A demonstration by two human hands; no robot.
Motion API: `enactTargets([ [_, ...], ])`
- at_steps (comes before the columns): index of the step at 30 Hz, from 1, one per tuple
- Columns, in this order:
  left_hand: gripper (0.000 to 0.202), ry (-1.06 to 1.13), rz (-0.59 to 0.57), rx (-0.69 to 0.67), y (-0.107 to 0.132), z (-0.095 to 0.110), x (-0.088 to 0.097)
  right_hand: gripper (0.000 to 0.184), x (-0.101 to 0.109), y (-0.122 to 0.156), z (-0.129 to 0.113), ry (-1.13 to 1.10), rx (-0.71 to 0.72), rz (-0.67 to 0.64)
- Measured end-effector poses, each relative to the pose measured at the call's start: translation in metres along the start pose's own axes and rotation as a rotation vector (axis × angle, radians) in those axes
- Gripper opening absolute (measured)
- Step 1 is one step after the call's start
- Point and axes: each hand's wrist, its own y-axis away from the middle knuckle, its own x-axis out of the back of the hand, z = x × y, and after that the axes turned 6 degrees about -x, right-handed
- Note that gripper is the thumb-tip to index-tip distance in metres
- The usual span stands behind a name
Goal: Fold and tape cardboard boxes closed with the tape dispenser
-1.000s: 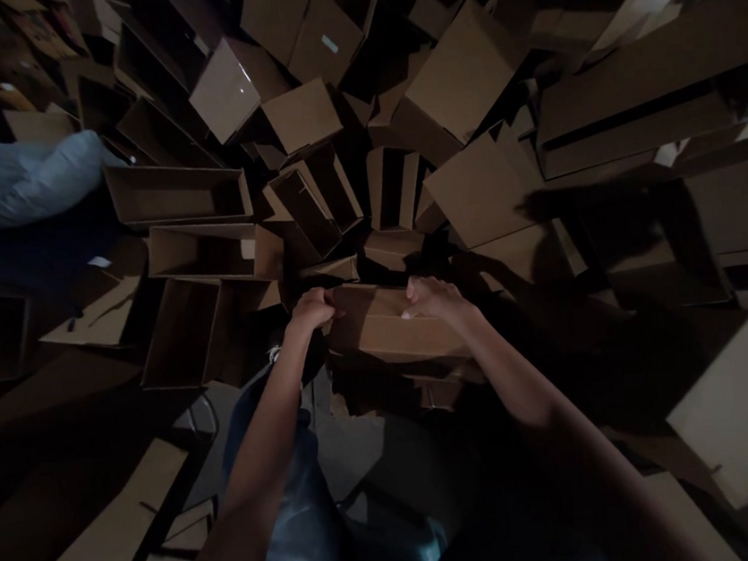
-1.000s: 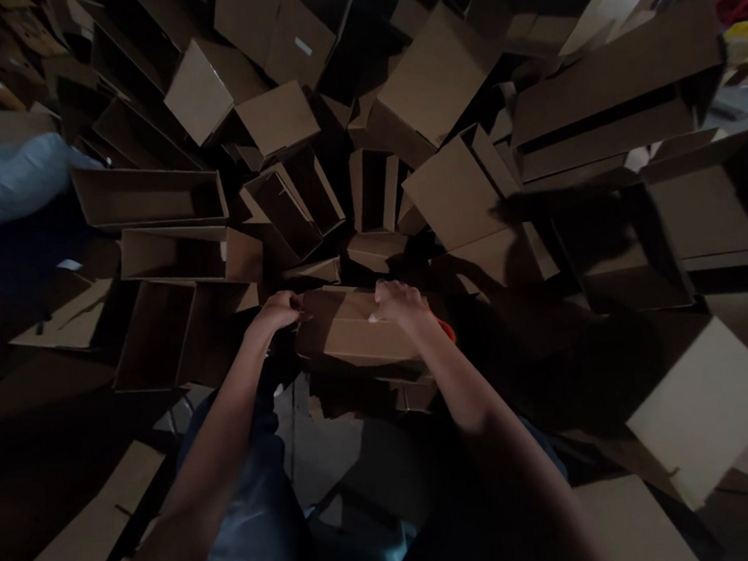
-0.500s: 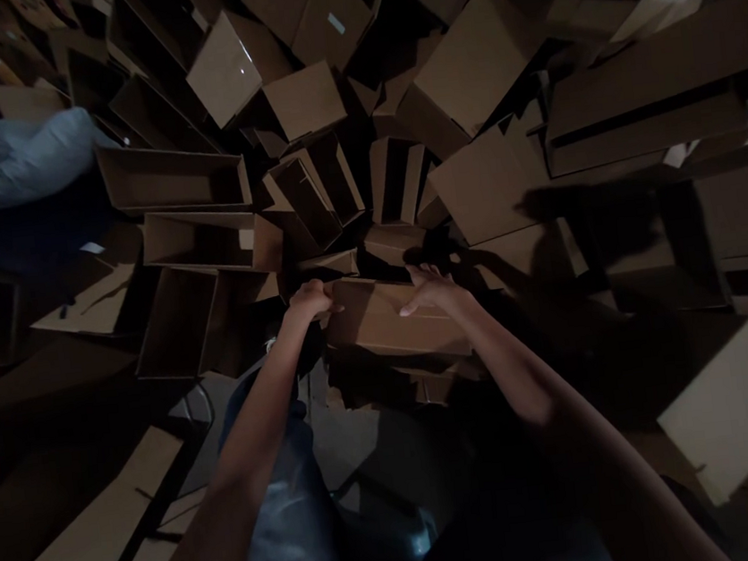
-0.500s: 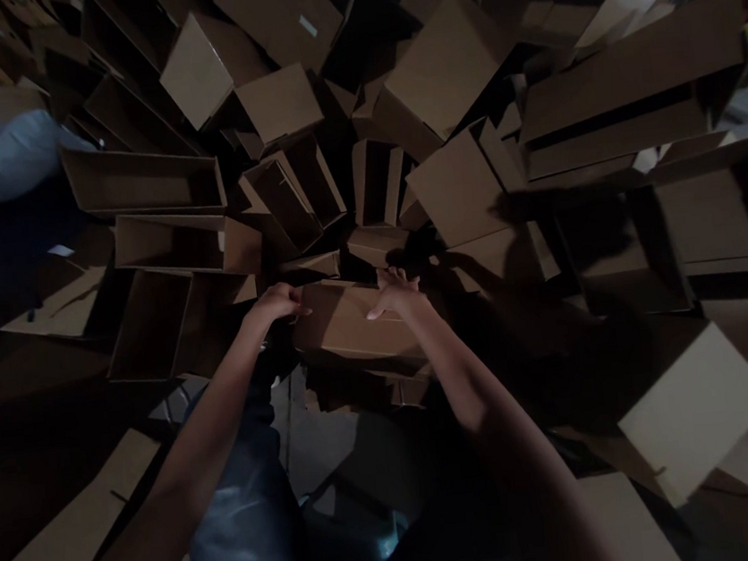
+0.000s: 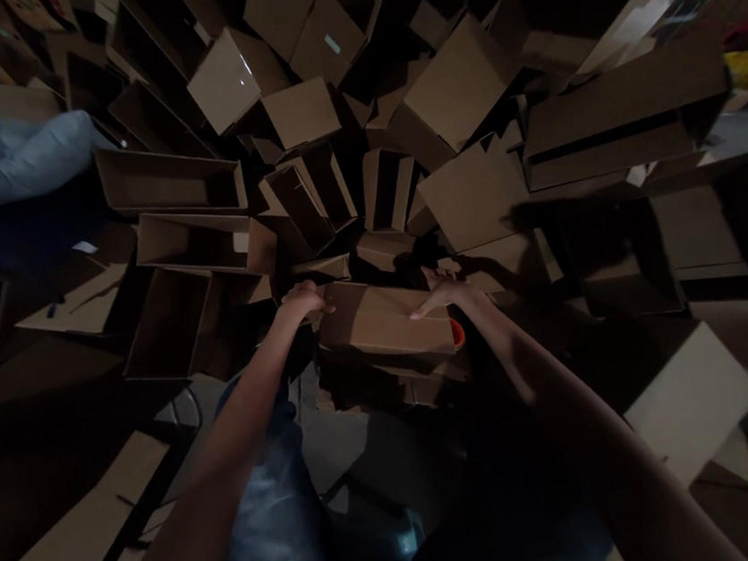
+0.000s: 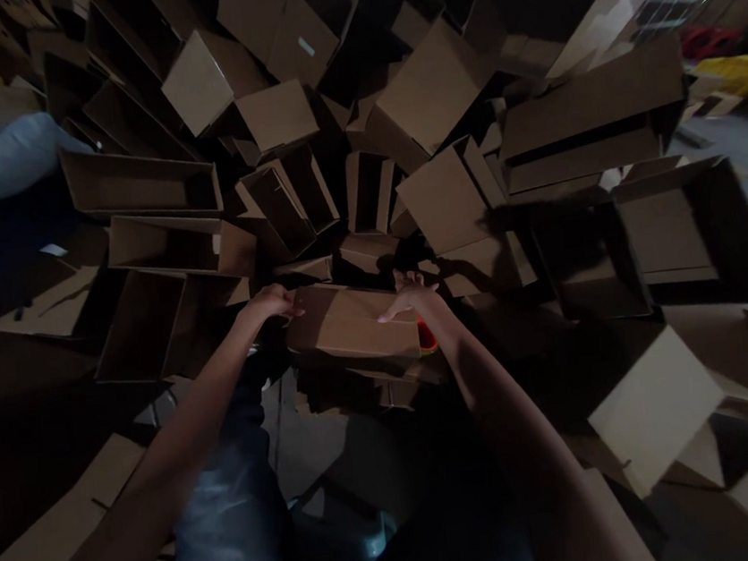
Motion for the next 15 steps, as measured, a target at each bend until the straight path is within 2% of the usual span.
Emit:
enactTargets([
  [6, 0.033, -0.074, -0.028, -0.104, -0.004, -0.002, 0.015, 0.137, -0.012, -0.022, -0.015, 0.057, -0.033, 0.053],
  [10, 0.032, -0.114, -0.004, -0.209, 0.006, 0.02, 0.016, 0.135, -0.021, -0.035, -0.005, -0.053, -0.016, 0.126],
  [12, 0.035, -0.03, -0.098, -0.289, 0.013, 0.039, 0.009, 0.123, -0.026, -0.038, 0.003, -0.107, 0.019, 0.184],
  [15, 0.039, 0.174, -0.272, -0.36, 0.022, 0.067, -0.008, 0.082, -0.032, -0.037, 0.012, -0.122, 0.025, 0.229],
])
